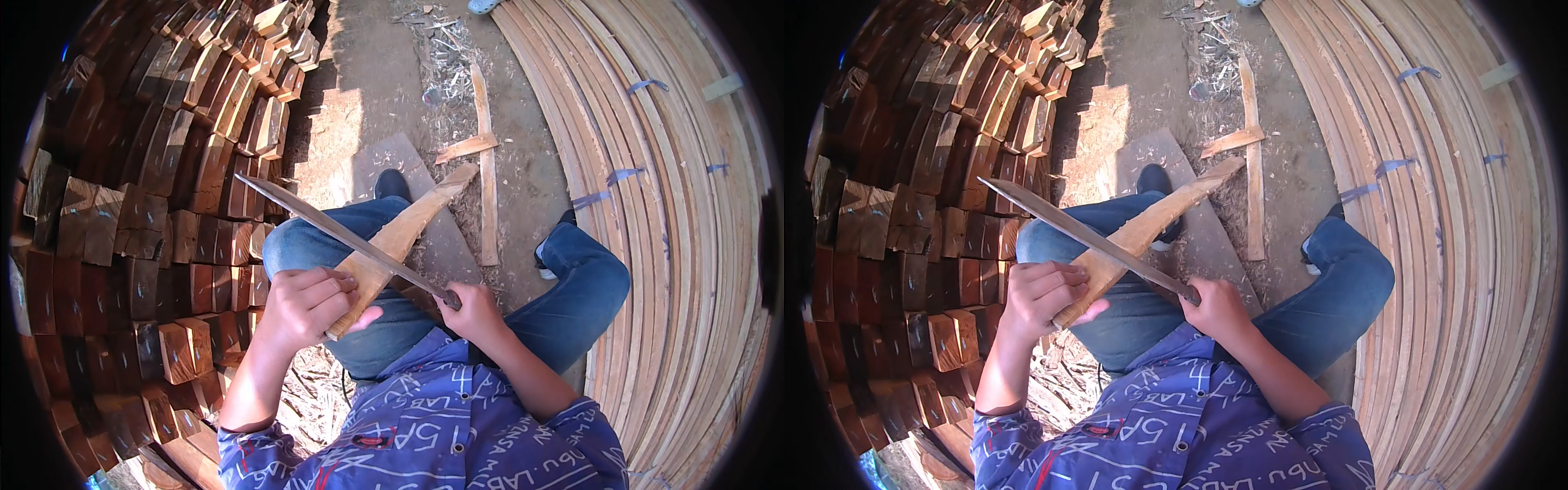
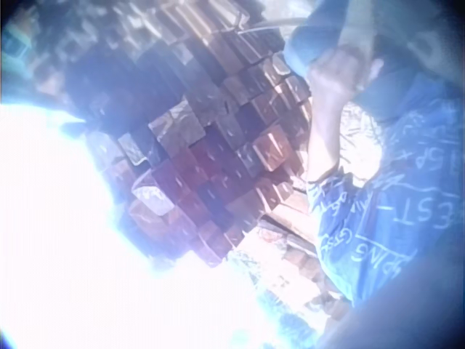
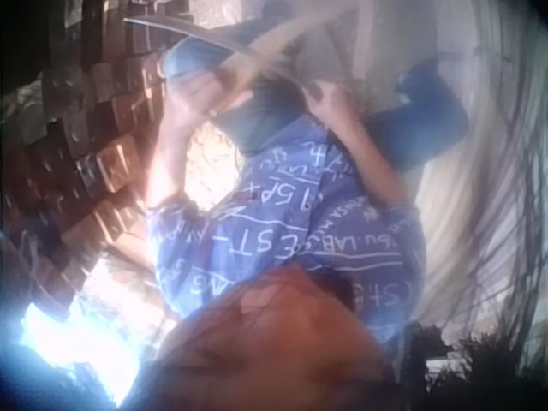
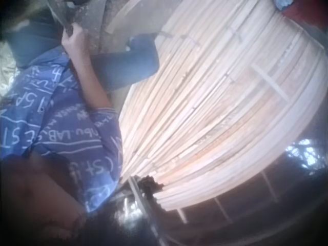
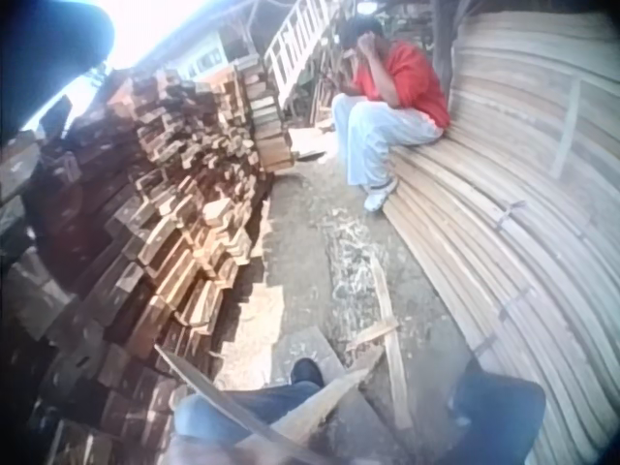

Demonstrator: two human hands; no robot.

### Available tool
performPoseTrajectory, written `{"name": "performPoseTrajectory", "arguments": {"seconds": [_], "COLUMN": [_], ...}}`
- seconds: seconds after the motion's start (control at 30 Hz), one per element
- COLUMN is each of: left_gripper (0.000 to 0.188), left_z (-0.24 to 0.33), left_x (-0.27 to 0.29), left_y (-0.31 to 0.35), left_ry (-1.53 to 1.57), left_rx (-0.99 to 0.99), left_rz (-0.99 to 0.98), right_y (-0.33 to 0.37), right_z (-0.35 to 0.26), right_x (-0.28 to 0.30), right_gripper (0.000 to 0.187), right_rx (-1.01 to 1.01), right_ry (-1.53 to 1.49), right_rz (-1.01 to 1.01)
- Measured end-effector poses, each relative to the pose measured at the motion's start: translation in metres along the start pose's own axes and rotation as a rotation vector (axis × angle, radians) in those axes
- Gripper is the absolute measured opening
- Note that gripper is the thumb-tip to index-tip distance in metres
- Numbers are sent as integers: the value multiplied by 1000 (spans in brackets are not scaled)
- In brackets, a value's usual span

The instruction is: The person sits on the ground and uses a knife to shave and shape a thin wooden strip, holding it with the left hand and scraping with the right. The person repeatedly adjusts the strip and continues shaving along its length.

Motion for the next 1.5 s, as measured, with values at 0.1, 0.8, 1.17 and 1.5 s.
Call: {"name": "performPoseTrajectory", "arguments": {"seconds": [0.1,0.8,1.17,1.5], "left_gripper": [33,46,34,46], "left_z": [-4,-4,6,7], "left_x": [-2,6,-1,0], "left_y": [7,16,20,6], "left_ry": [-13,-81,-73,-74], "left_rx": [-19,-239,-293,-347], "left_rz": [-39,145,96,127], "right_y": [-6,-8,4,-3], "right_z": [15,-32,17,122], "right_x": [-15,-5,1,8], "right_gripper": [19,17,16,21], "right_rx": [34,26,-17,-323], "right_ry": [-2,-63,74,164], "right_rz": [36,-54,-50,-9]}}
Point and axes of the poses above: each hand's wrist, its own y-axis away from the middle knuckle, its own x-axis out of the back of the hand, z = x × y, the point moved 10 cm from there along -y, towards the middle knuckle, and after that the axes turned 8 degrees about x, right-handed, at the moved point
